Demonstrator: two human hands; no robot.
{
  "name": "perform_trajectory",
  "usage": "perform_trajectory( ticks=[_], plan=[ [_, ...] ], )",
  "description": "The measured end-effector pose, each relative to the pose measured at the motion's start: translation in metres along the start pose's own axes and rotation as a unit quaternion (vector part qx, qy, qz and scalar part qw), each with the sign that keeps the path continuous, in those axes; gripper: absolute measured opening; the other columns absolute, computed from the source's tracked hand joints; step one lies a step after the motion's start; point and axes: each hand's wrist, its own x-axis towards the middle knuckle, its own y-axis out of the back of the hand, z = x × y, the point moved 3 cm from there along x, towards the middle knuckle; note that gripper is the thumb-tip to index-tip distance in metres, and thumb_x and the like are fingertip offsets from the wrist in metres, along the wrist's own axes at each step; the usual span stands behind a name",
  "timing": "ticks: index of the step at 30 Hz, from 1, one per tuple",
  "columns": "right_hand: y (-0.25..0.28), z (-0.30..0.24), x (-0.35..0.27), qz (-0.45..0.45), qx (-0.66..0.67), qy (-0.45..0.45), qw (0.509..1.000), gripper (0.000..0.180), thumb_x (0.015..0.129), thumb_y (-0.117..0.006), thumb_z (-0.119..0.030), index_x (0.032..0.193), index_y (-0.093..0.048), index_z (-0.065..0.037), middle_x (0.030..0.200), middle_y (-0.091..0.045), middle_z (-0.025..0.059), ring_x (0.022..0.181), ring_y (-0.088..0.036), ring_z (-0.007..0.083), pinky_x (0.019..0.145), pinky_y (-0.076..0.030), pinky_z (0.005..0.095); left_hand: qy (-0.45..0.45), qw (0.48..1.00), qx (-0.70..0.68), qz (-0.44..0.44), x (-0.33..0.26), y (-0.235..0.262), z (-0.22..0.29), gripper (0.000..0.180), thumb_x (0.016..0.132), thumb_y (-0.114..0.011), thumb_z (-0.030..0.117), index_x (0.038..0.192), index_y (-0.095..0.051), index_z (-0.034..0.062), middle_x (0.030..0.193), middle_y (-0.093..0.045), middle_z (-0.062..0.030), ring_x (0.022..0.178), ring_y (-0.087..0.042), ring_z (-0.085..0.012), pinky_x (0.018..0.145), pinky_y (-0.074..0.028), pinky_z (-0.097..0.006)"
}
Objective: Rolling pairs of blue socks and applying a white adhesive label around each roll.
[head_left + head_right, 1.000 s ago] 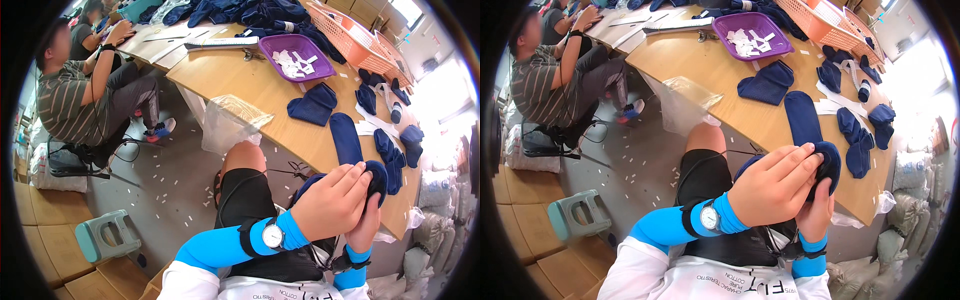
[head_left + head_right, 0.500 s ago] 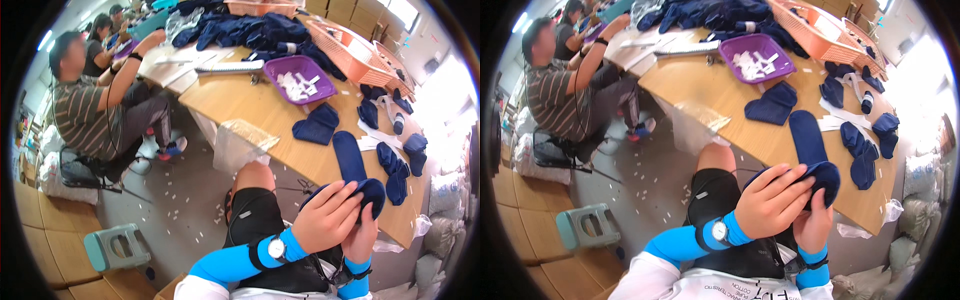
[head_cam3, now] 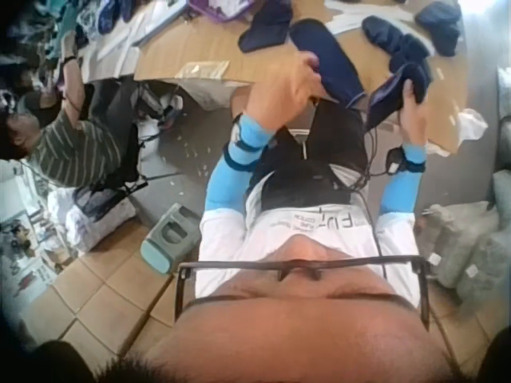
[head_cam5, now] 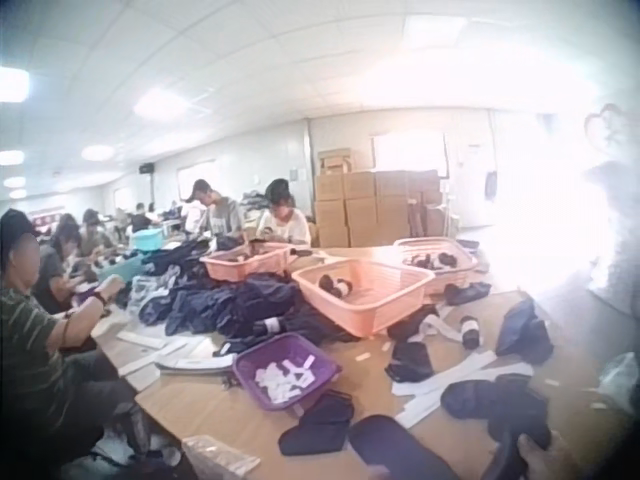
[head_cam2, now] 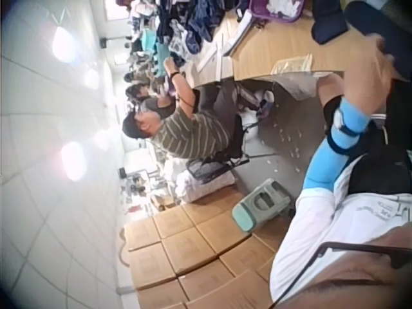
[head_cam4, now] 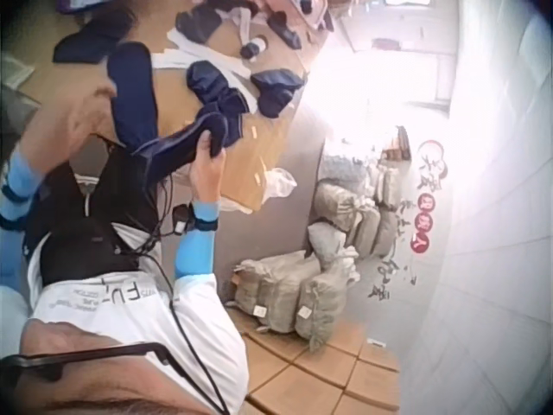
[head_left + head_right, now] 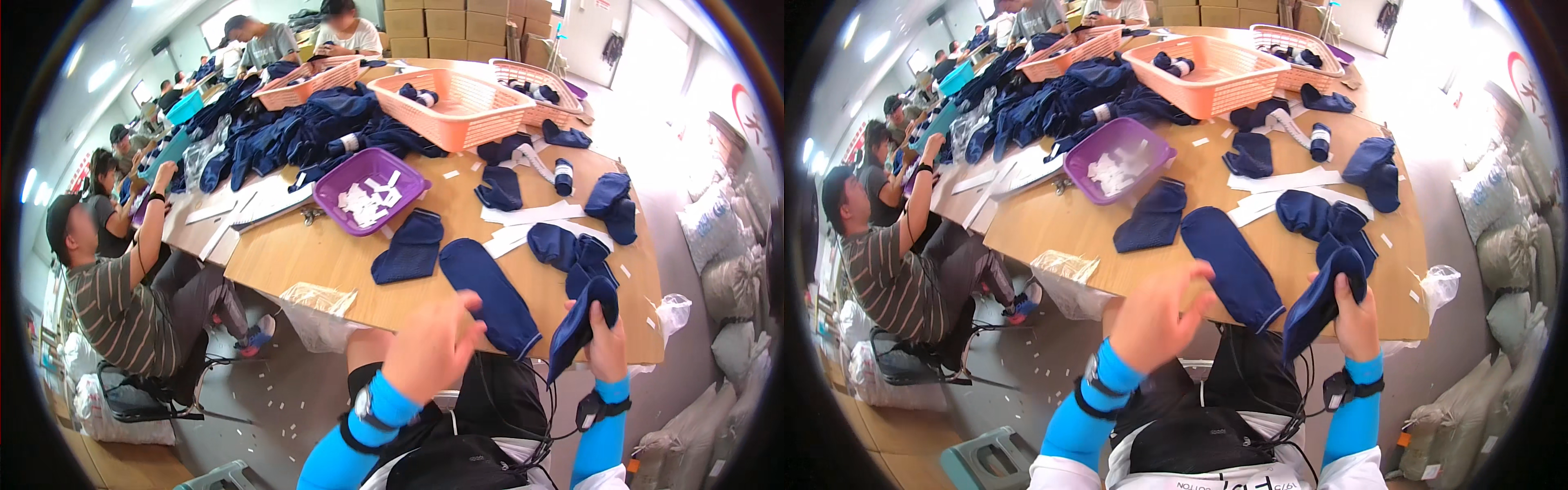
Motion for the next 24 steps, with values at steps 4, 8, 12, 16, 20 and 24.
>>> perform_trajectory(
  ticks=[4,8,12,16,20,24],
  plan=[
    [0.0,0.033,0.02,0.026,0.16,-0.013,0.987,0.04,0.113,-0.06,-0.035,0.125,-0.069,0.002,0.118,-0.078,0.0152,0.097,-0.075,0.0196,0.087,-0.062,0.0376,0.115,0.946,0.3,-0.049,0.076,-0.021,-0.029,0.048,0.097,-0.074,0.033,0.128,-0.062,-0.0014,0.121,-0.066,-0.0257,0.105,-0.07,-0.044,0.093,-0.059,-0.049],
    [0.003,0.038,0.017,0.009,0.172,-0.003,0.985,0.039,0.112,-0.061,-0.035,0.124,-0.07,0.001,0.118,-0.078,0.015,0.095,-0.074,0.0192,0.087,-0.061,0.0364,0.228,0.902,0.357,-0.08,0.121,-0.022,-0.048,0.051,0.1,-0.072,0.041,0.127,-0.063,-0.0012,0.129,-0.062,-0.0268,0.112,-0.071,-0.0455,0.099,-0.058,-0.049],
    [0.004,0.033,0.009,-0.015,0.11,0.01,0.994,0.045,0.114,-0.057,-0.038,0.125,-0.071,0.003,0.115,-0.079,0.0114,0.096,-0.072,0.0156,0.09,-0.06,0.0333,0.201,0.896,0.36,-0.165,0.131,-0.018,-0.051,0.043,0.1,-0.068,0.04,0.12,-0.073,0.0015,0.131,-0.064,-0.0286,0.116,-0.07,-0.0479,0.103,-0.057,-0.052],
    [-0.001,0.029,0.01,-0.037,0.145,-0.004,0.989,0.047,0.114,-0.056,-0.039,0.126,-0.071,0.004,0.119,-0.079,0.0108,0.099,-0.072,0.0143,0.092,-0.059,0.0323,0.104,0.976,0.181,-0.061,0.131,0.008,-0.048,0.032,0.096,-0.073,0.032,0.104,-0.071,0.0009,0.1,-0.074,-0.0232,0.1,-0.074,-0.04,0.086,-0.058,-0.051],
    [0.002,0.036,0.009,-0.045,0.182,-0.02,0.982,0.045,0.114,-0.057,-0.037,0.128,-0.069,0.004,0.122,-0.078,0.0123,0.103,-0.072,0.015,0.094,-0.059,0.0327,-0.012,0.995,0.052,0.086,0.126,0.051,0.029,0.022,0.094,-0.078,0.01,0.106,-0.061,0.0006,0.084,-0.066,-0.009,0.076,-0.067,-0.0189,0.069,-0.052,-0.033],
    [0.009,0.037,0.01,-0.059,0.167,-0.016,0.984,0.045,0.114,-0.057,-0.037,0.128,-0.069,0.005,0.122,-0.078,0.0133,0.103,-0.072,0.0158,0.094,-0.059,0.0332,-0.039,0.985,-0.117,0.122,0.107,0.053,0.058,0.029,0.092,-0.078,0.003,0.113,-0.058,-0.0019,0.094,-0.068,-0.0082,0.083,-0.068,-0.0183,0.075,-0.054,-0.031]
  ],
)
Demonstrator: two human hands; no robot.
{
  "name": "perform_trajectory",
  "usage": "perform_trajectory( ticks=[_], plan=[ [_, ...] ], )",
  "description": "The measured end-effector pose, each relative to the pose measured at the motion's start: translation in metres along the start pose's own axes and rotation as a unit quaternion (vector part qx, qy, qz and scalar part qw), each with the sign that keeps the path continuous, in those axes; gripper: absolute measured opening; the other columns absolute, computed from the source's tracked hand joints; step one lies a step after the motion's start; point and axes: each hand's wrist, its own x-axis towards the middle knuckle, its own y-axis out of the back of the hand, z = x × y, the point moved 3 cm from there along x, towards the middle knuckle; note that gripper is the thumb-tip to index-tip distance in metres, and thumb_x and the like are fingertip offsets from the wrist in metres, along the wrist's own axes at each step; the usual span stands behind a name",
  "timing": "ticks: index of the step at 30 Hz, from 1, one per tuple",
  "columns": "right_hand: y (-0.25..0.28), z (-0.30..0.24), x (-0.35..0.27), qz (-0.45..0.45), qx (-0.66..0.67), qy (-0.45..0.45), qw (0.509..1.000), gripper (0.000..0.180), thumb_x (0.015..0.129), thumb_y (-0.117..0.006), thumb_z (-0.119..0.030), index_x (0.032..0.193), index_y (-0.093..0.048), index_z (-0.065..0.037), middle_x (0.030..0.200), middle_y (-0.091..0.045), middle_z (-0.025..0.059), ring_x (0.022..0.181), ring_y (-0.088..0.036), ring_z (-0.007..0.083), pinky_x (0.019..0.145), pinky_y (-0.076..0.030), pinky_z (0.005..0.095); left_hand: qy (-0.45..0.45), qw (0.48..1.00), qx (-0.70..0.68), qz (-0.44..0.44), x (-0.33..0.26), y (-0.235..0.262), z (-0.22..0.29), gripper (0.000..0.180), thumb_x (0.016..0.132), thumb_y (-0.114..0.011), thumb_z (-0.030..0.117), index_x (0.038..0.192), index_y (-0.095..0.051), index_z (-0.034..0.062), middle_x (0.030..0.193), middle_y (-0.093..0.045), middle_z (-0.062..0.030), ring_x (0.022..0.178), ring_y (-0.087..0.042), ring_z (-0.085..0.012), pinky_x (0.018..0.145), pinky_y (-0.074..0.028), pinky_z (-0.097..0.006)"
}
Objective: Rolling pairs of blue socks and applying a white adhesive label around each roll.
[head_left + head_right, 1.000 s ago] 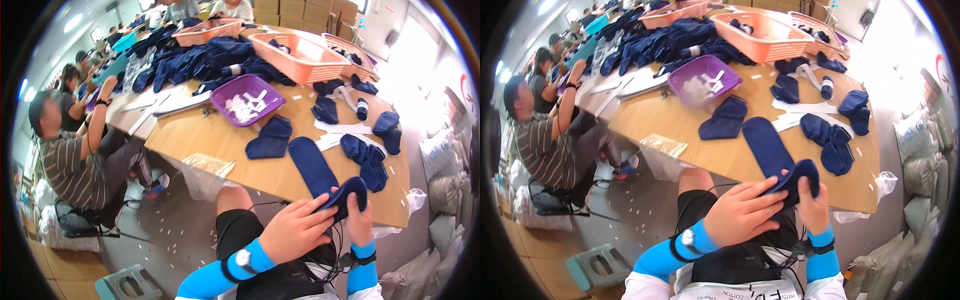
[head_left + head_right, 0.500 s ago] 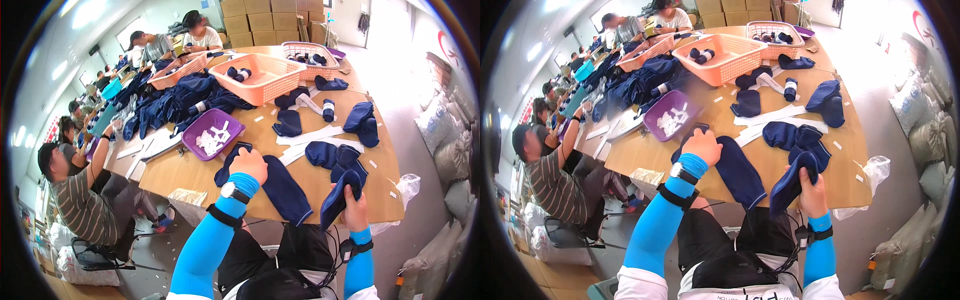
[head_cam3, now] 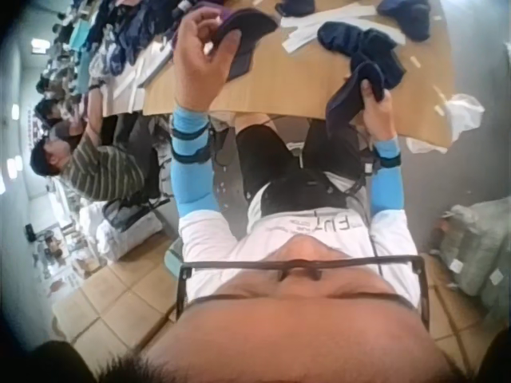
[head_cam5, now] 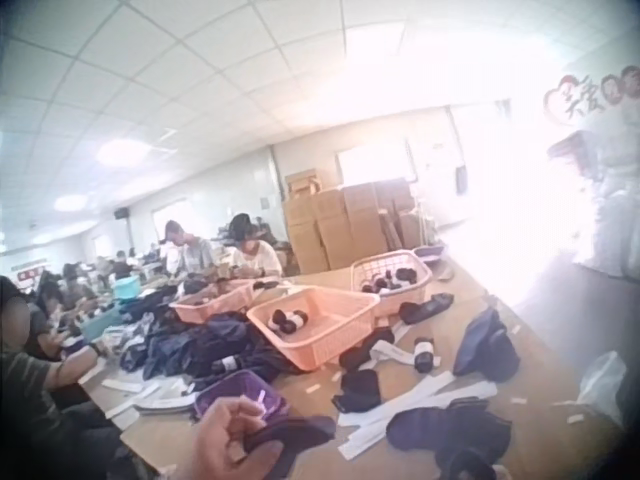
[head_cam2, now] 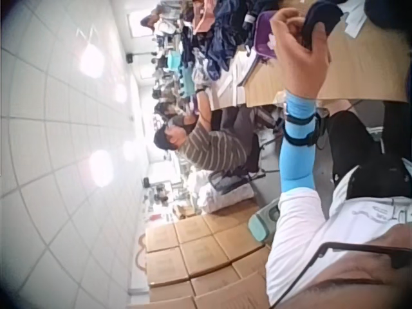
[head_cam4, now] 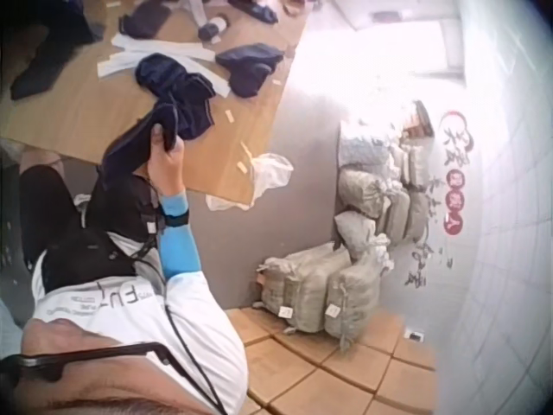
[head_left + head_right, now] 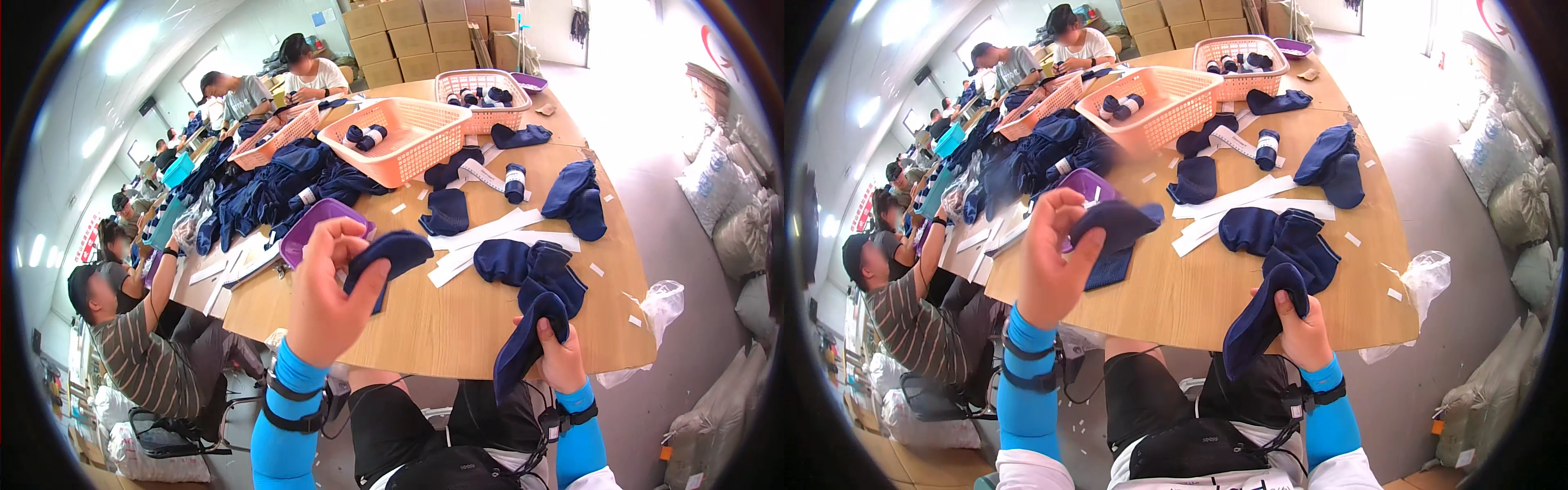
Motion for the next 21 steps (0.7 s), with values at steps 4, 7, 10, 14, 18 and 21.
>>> perform_trajectory(
  ticks=[4,7,10,14,18,21],
  plan=[
    [-0.011,-0.008,-0.004,-0.008,0.037,-0.003,0.999,0.046,0.113,-0.058,-0.038,0.128,-0.069,0.004,0.121,-0.078,0.0133,0.102,-0.073,0.0162,0.094,-0.059,0.0331,-0.059,0.979,0.181,-0.077,-0.064,-0.007,-0.026,0.029,0.085,-0.08,0.0,0.11,-0.067,0.0016,0.107,-0.07,-0.014,0.102,-0.07,-0.0278,0.09,-0.055,-0.039],
    [-0.011,-0.007,-0.003,-0.005,0.053,-0.008,0.999,0.046,0.113,-0.059,-0.039,0.127,-0.07,0.004,0.121,-0.078,0.0127,0.102,-0.073,0.0162,0.094,-0.059,0.0331,-0.038,0.972,0.187,-0.139,-0.114,-0.024,-0.039,0.026,0.078,-0.084,0.003,0.1,-0.07,0.0043,0.099,-0.071,-0.0144,0.098,-0.069,-0.0376,0.087,-0.056,-0.044],
    [-0.008,-0.005,-0.002,-0.001,0.029,-0.007,1.0,0.047,0.113,-0.059,-0.039,0.127,-0.07,0.004,0.12,-0.078,0.0124,0.101,-0.074,0.0164,0.094,-0.059,0.0336,-0.002,0.972,0.202,-0.12,-0.119,-0.029,-0.039,0.024,0.08,-0.084,0.006,0.099,-0.069,0.0044,0.096,-0.071,-0.0143,0.093,-0.069,-0.0363,0.083,-0.055,-0.044],
    [-0.01,-0.006,0.0,0.002,0.021,-0.007,1.0,0.048,0.113,-0.059,-0.041,0.127,-0.07,0.004,0.119,-0.079,0.0119,0.101,-0.074,0.0164,0.094,-0.059,0.0338,-0.022,0.956,0.292,-0.015,-0.082,-0.022,-0.046,0.021,0.086,-0.082,0.012,0.1,-0.069,0.0043,0.096,-0.072,-0.0152,0.089,-0.069,-0.0356,0.078,-0.054,-0.044],
    [-0.012,-0.007,-0.002,0.009,0.005,-0.006,1.0,0.048,0.112,-0.059,-0.041,0.126,-0.072,0.003,0.117,-0.079,0.0107,0.101,-0.073,0.0161,0.095,-0.059,0.0334,0.041,0.953,0.296,-0.041,-0.042,-0.028,-0.08,0.021,0.09,-0.078,0.012,0.107,-0.069,0.0042,0.109,-0.073,-0.0167,0.1,-0.069,-0.0388,0.086,-0.054,-0.047],
    [-0.01,-0.009,-0.001,0.014,-0.006,-0.002,1.0,0.047,0.112,-0.06,-0.041,0.124,-0.073,0.003,0.116,-0.079,0.0095,0.1,-0.073,0.0151,0.094,-0.058,0.0321,-0.08,0.918,0.382,-0.07,-0.046,-0.043,-0.084,0.051,0.089,-0.077,0.014,0.137,-0.063,0.0009,0.14,-0.064,-0.0201,0.134,-0.056,-0.0438,0.114,-0.045,-0.05]
  ],
)
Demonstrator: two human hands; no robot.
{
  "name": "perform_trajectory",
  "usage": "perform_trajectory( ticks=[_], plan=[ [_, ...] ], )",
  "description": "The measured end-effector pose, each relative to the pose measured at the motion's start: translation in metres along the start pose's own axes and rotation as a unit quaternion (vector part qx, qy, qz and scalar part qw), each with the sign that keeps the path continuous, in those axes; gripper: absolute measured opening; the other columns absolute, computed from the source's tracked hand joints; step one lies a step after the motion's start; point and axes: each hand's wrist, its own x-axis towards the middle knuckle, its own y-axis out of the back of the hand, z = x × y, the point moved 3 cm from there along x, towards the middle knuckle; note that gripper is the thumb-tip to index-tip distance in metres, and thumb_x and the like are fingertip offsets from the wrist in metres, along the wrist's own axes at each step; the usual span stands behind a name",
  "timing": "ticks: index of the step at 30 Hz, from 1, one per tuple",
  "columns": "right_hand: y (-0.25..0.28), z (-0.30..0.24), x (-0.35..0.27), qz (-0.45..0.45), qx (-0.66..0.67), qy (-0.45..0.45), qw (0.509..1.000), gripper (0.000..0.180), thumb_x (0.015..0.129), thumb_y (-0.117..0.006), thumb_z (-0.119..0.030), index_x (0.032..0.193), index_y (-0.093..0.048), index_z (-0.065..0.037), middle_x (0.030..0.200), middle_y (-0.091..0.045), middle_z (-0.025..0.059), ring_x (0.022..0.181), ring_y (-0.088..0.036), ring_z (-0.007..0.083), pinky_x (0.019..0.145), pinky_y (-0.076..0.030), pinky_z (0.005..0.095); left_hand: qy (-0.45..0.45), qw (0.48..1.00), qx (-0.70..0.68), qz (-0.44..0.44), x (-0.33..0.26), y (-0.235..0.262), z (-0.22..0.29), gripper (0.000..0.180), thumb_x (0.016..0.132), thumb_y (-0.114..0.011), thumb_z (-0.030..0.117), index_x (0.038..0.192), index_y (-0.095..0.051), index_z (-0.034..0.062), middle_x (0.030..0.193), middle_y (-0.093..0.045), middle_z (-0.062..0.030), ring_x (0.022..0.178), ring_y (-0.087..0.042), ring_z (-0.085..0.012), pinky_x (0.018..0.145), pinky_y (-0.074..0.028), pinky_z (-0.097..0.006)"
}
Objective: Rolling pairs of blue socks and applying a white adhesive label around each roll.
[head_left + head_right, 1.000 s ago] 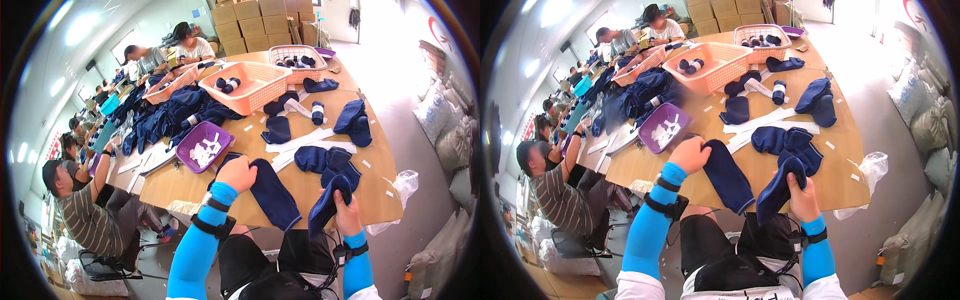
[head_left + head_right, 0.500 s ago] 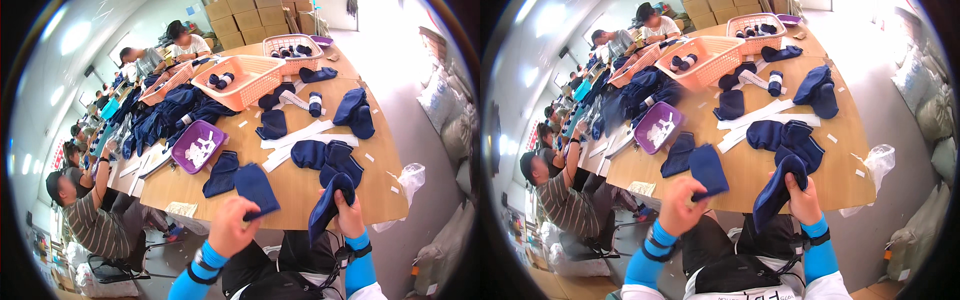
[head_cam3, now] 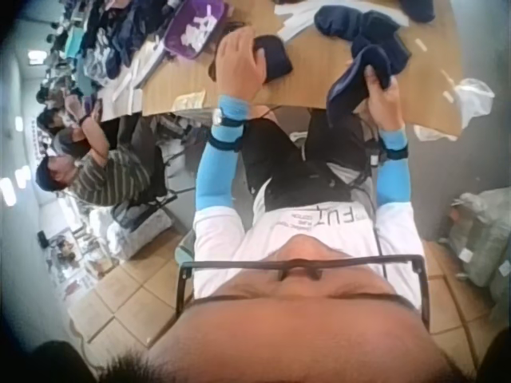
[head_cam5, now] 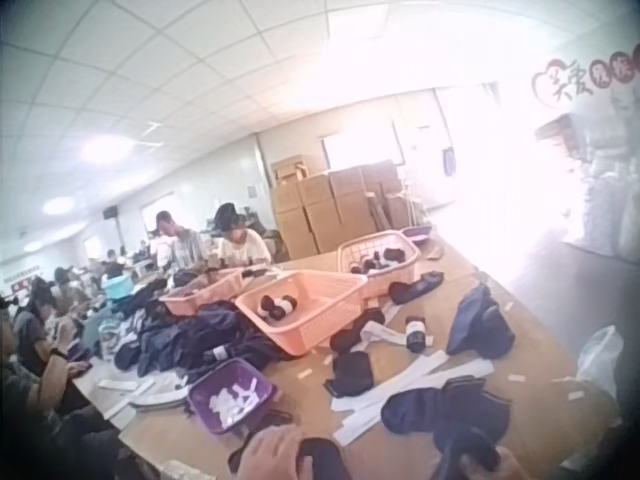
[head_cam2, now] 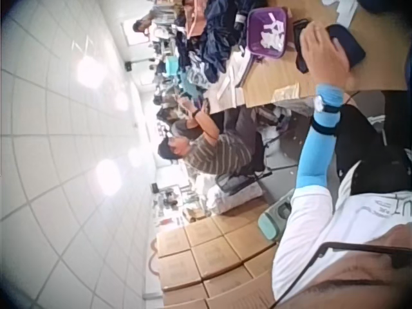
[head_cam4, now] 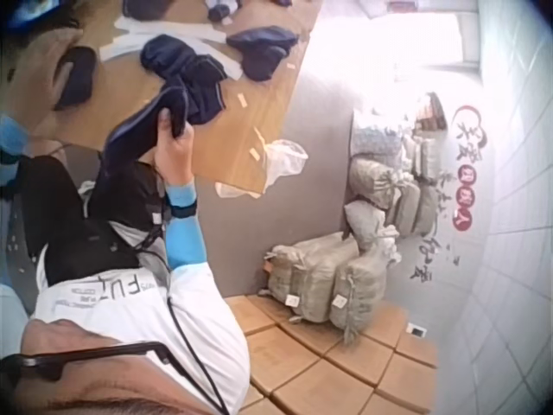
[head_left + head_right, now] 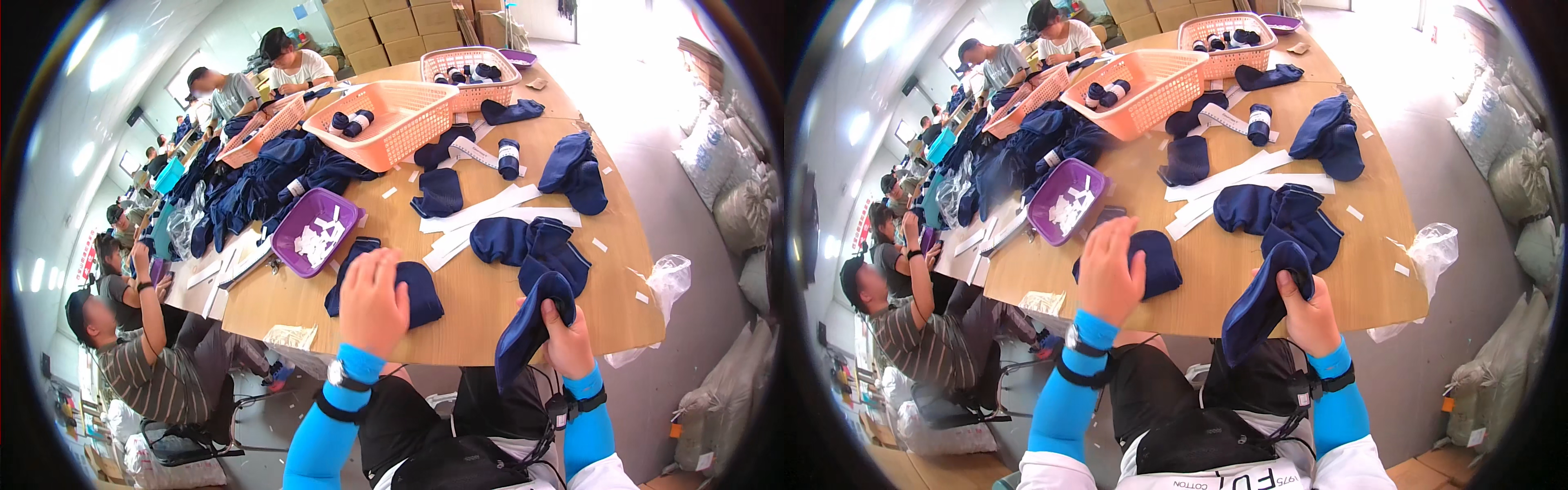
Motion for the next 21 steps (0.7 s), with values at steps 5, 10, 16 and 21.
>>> perform_trajectory(
  ticks=[5,10,16,21],
  plan=[
    [-0.008,-0.003,0.007,-0.022,-0.111,-0.018,0.993,0.037,0.111,-0.065,-0.03,0.119,-0.075,0.005,0.104,-0.078,0.0045,0.094,-0.066,0.0091,0.087,-0.054,0.0294,-0.076,0.989,-0.046,-0.117,-0.052,-0.017,0.023,0.068,0.093,-0.075,0.026,0.151,-0.054,-0.0025,0.161,-0.051,-0.0212,0.151,-0.044,-0.0449,0.123,-0.039,-0.053],
    [-0.032,-0.011,0.035,-0.044,-0.302,0.075,0.949,0.038,0.1,-0.077,-0.018,0.127,-0.069,0.008,0.101,-0.077,0.0149,0.09,-0.071,0.0214,0.087,-0.057,0.0343,-0.065,0.986,-0.039,-0.151,-0.073,-0.008,0.034,0.088,0.091,-0.075,0.044,0.159,-0.044,-0.0039,0.168,-0.041,-0.0237,0.156,-0.036,-0.0465,0.127,-0.033,-0.054],
    [-0.064,-0.049,0.014,-0.003,-0.444,0.247,0.861,0.061,0.086,-0.082,-0.009,0.142,-0.059,0.001,0.142,-0.056,0.0258,0.135,-0.051,0.0473,0.115,-0.043,0.0507,-0.078,0.987,-0.043,-0.132,-0.099,0.0,0.026,0.072,0.084,-0.081,0.019,0.15,-0.058,0.0026,0.16,-0.054,-0.0175,0.148,-0.05,-0.0406,0.119,-0.044,-0.052],
    [-0.048,-0.049,-0.042,-0.047,-0.536,0.232,0.81,0.045,0.085,-0.086,-0.018,0.124,-0.068,-0.004,0.14,-0.061,0.0206,0.134,-0.056,0.0427,0.113,-0.045,0.0516,-0.121,0.989,-0.045,-0.074,-0.108,0.013,0.018,0.057,0.076,-0.072,-0.002,0.131,-0.076,0.0092,0.138,-0.074,-0.0115,0.132,-0.067,-0.0326,0.107,-0.053,-0.046]
  ],
)
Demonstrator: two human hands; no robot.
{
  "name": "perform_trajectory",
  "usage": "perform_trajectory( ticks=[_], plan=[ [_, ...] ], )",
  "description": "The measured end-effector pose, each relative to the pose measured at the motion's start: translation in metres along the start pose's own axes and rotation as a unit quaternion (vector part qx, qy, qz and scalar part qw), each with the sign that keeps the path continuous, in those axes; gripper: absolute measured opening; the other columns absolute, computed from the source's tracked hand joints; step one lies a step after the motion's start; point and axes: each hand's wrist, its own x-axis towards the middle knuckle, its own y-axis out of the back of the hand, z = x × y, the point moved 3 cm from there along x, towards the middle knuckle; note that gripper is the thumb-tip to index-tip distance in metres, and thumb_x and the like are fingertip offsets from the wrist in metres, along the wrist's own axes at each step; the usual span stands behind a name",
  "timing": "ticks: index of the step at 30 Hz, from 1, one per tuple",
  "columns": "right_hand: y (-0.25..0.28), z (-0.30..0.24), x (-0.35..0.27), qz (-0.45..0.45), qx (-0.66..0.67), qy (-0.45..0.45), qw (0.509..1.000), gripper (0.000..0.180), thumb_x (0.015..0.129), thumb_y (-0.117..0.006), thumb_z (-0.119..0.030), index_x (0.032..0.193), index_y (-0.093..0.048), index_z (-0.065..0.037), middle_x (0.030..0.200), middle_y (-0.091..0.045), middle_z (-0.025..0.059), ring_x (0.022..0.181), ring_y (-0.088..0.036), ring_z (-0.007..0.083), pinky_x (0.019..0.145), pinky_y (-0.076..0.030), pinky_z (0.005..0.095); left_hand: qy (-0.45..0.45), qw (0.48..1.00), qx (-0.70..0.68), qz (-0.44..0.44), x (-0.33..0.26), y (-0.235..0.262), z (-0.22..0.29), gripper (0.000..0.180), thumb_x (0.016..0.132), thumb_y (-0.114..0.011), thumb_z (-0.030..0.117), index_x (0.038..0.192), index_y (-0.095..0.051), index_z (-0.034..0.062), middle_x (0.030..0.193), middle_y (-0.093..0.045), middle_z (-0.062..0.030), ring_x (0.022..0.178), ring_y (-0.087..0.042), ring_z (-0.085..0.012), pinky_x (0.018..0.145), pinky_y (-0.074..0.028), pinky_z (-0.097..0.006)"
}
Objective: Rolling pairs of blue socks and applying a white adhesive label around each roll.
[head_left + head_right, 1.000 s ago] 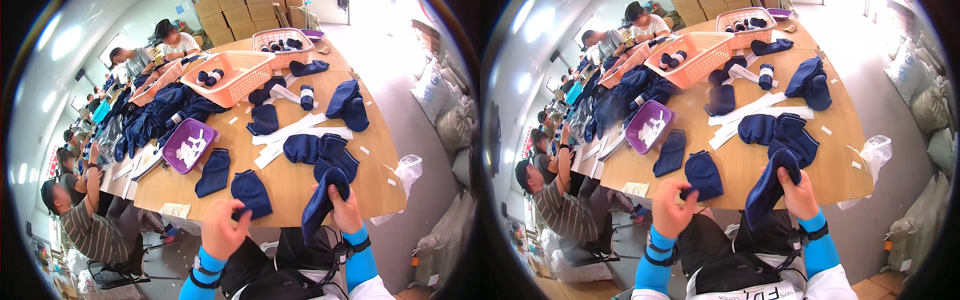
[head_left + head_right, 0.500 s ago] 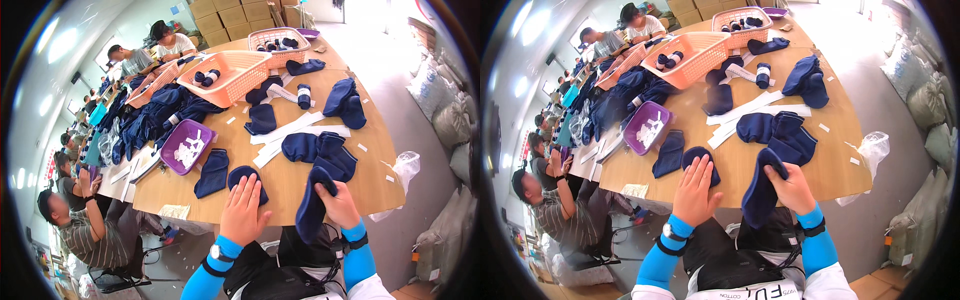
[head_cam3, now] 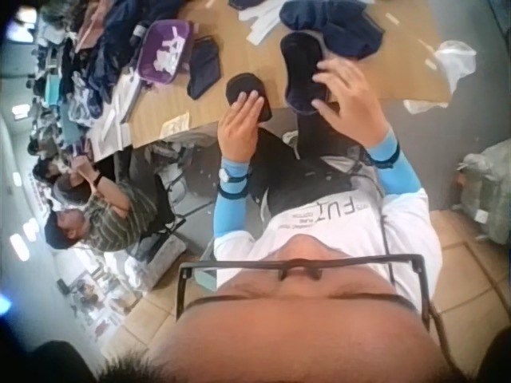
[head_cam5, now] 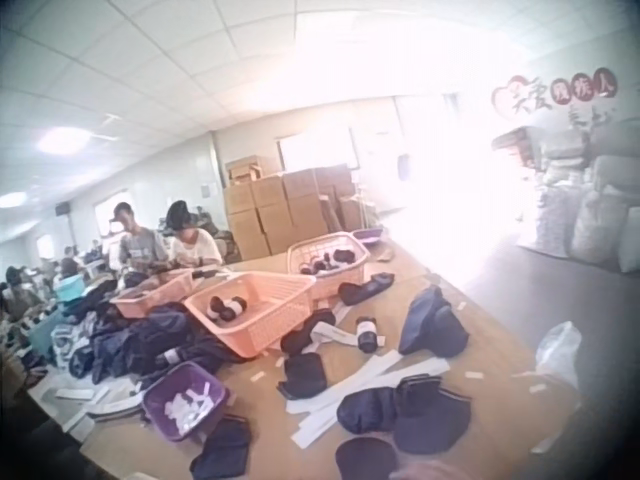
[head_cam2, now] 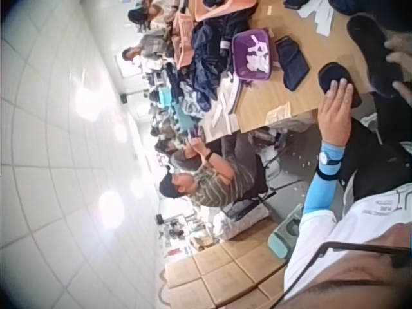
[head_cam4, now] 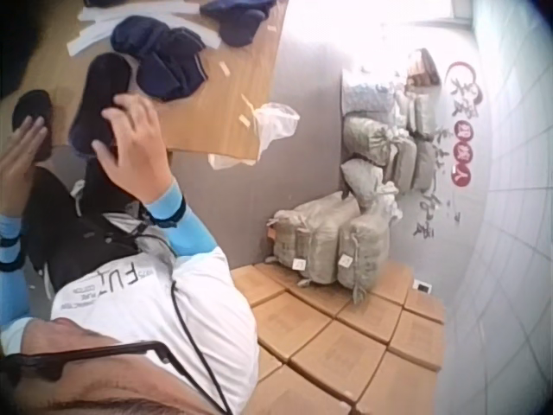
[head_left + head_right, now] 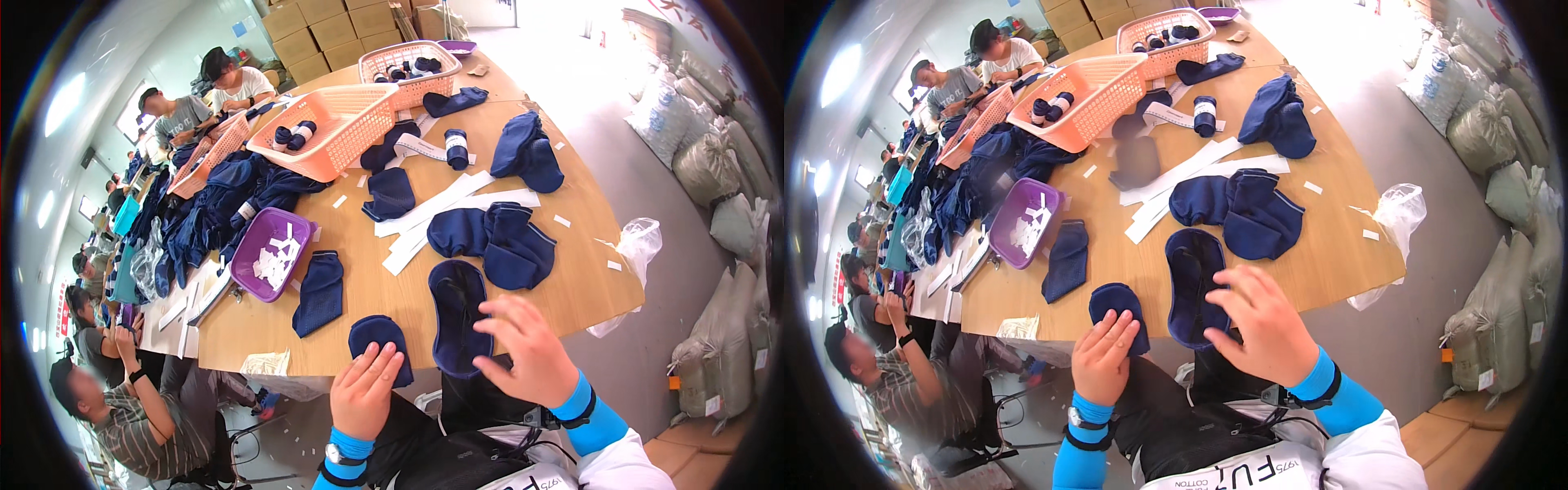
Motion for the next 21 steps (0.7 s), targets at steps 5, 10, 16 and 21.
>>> perform_trajectory(
  ticks=[5,10,16,21],
  plan=[
    [-0.018,0.005,-0.006,-0.075,-0.027,0.062,0.995,0.045,0.083,-0.089,-0.031,0.118,-0.073,-0.008,0.138,-0.066,0.012,0.139,-0.057,0.0378,0.111,-0.047,0.0492,0.266,0.921,-0.277,0.06,0.017,0.02,-0.027,0.041,0.095,-0.061,-0.009,0.135,-0.07,-0.0012,0.125,-0.076,-0.0216,0.115,-0.076,-0.0269,0.1,-0.057,-0.037],
    [-0.028,0.005,0.004,-0.092,-0.017,0.093,0.991,0.047,0.08,-0.091,-0.031,0.118,-0.074,-0.01,0.14,-0.068,0.0078,0.141,-0.058,0.0311,0.109,-0.045,0.0468,0.174,0.926,-0.247,0.225,0.076,0.026,-0.008,0.051,0.087,-0.065,-0.01,0.137,-0.069,-0.003,0.128,-0.076,-0.0194,0.12,-0.074,-0.0327,0.103,-0.056,-0.039],
    [-0.034,0.011,0.002,-0.098,-0.034,0.083,0.991,0.045,0.076,-0.092,-0.029,0.115,-0.075,-0.012,0.143,-0.067,0.0077,0.143,-0.057,0.0275,0.109,-0.043,0.046,0.0,0.995,-0.089,0.032,0.067,-0.031,0.032,0.057,0.081,-0.076,0.002,0.138,-0.069,0.0027,0.145,-0.068,-0.0151,0.142,-0.059,-0.0359,0.118,-0.048,-0.049],
    [-0.034,0.01,0.002,-0.076,-0.062,0.095,0.991,0.037,0.075,-0.088,-0.021,0.108,-0.075,-0.011,0.139,-0.07,0.0094,0.143,-0.057,0.0269,0.109,-0.043,0.0461,-0.009,1.0,-0.028,0.003,0.058,-0.027,0.039,0.053,0.085,-0.08,0.014,0.135,-0.07,0.0014,0.145,-0.068,-0.0152,0.142,-0.059,-0.0362,0.119,-0.047,-0.051]
  ],
)
